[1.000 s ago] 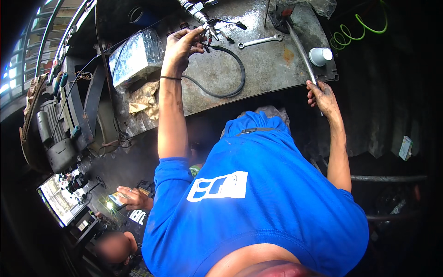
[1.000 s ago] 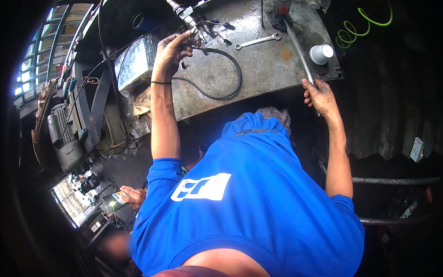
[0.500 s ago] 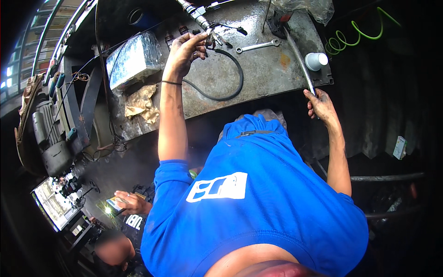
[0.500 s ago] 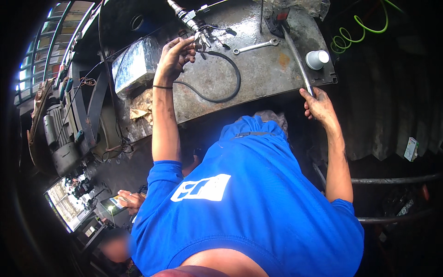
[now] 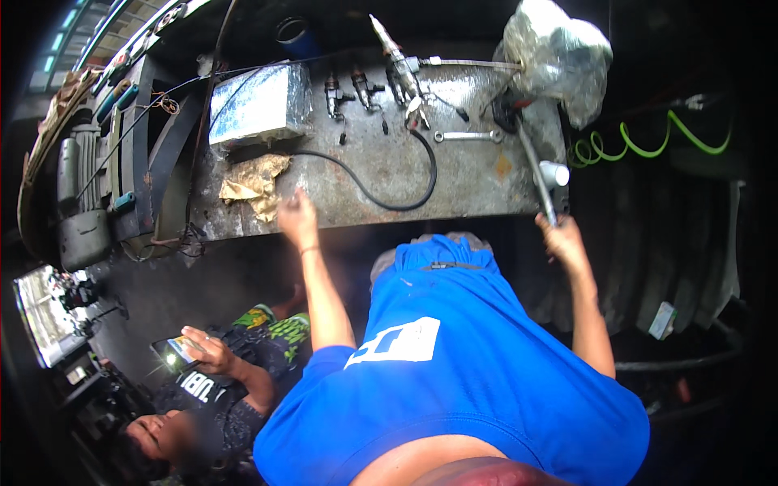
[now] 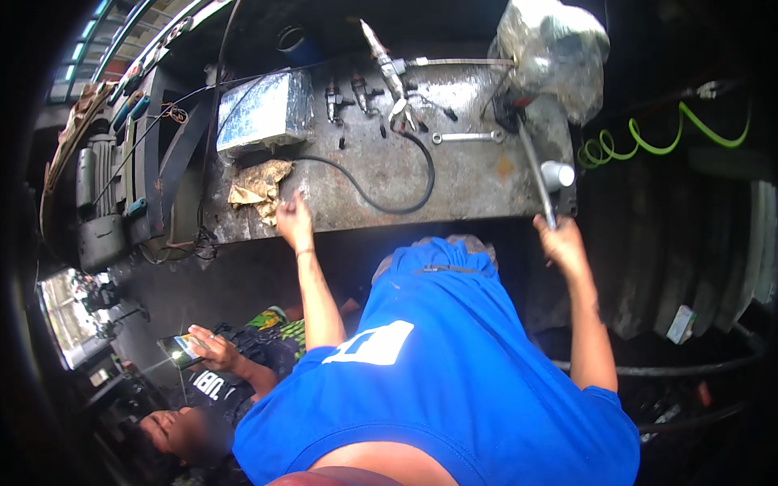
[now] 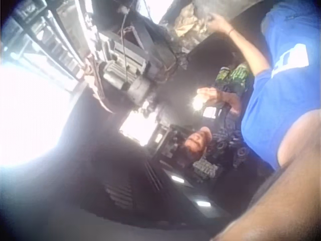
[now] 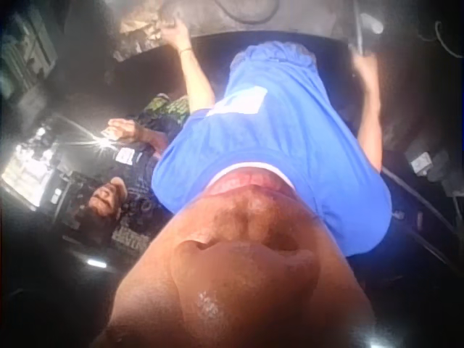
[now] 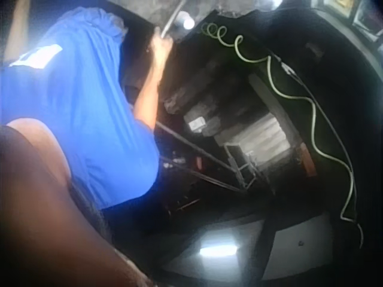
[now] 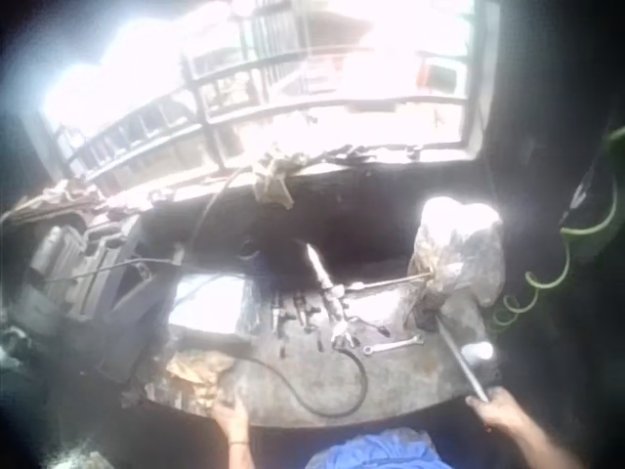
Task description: The person assembles a fuel injector by hand, wipes it with a cloth, and connects it to a testing apparatus. The person then pumps the lever of the apparatus, observes the spray, and finally wipes the injector again before placing it on a workbench.
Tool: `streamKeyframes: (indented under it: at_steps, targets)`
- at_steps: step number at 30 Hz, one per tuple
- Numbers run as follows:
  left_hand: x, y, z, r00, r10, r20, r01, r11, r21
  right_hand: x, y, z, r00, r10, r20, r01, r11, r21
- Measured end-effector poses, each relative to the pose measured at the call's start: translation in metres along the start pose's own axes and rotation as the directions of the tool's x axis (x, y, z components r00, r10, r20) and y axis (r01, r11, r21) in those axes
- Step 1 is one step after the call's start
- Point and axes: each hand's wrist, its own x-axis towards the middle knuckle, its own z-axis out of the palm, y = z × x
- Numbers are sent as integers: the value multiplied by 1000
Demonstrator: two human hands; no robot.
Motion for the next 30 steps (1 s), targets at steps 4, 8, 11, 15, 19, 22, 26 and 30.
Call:
streamKeyframes:
  at_steps: [4, 8, 11, 15, 19, 22, 26, 30]
  targets:
    - [-12, -124, 17, 831, -551, -76, 555, 829, 62, 27, 44, 45, 990, 10, -140, -30, 990, -141]
    - [-14, -160, 32, 660, -732, 167, 746, 613, -260, 65, 94, 60, 984, -132, -121, 110, 979, -172]
    - [-7, -136, 21, 560, -795, 231, 827, 525, -199, 73, 121, 93, 937, -187, -296, 100, 953, -285]
    - [-1, -113, 14, 512, -769, 383, 859, 442, -259, 101, 168, 155, 875, -221, -431, 163, 972, -168]
    - [0, -134, 8, 545, -805, 236, 836, 501, -222, 103, 151, 146, 906, -322, -274, 284, 944, -169]
    - [-8, -136, 15, 554, -796, 243, 825, 487, -287, 97, 140, 123, 963, -188, -192, 161, 975, -150]
    - [-5, -124, 9, 570, -778, 264, 820, 558, -126, 50, 63, 48, 994, 75, -79, -86, 986, -144]
    - [-6, -121, 10, 562, -762, 322, 826, 500, -261, 19, -44, -55, 968, 152, 200, -117, 977, -176]
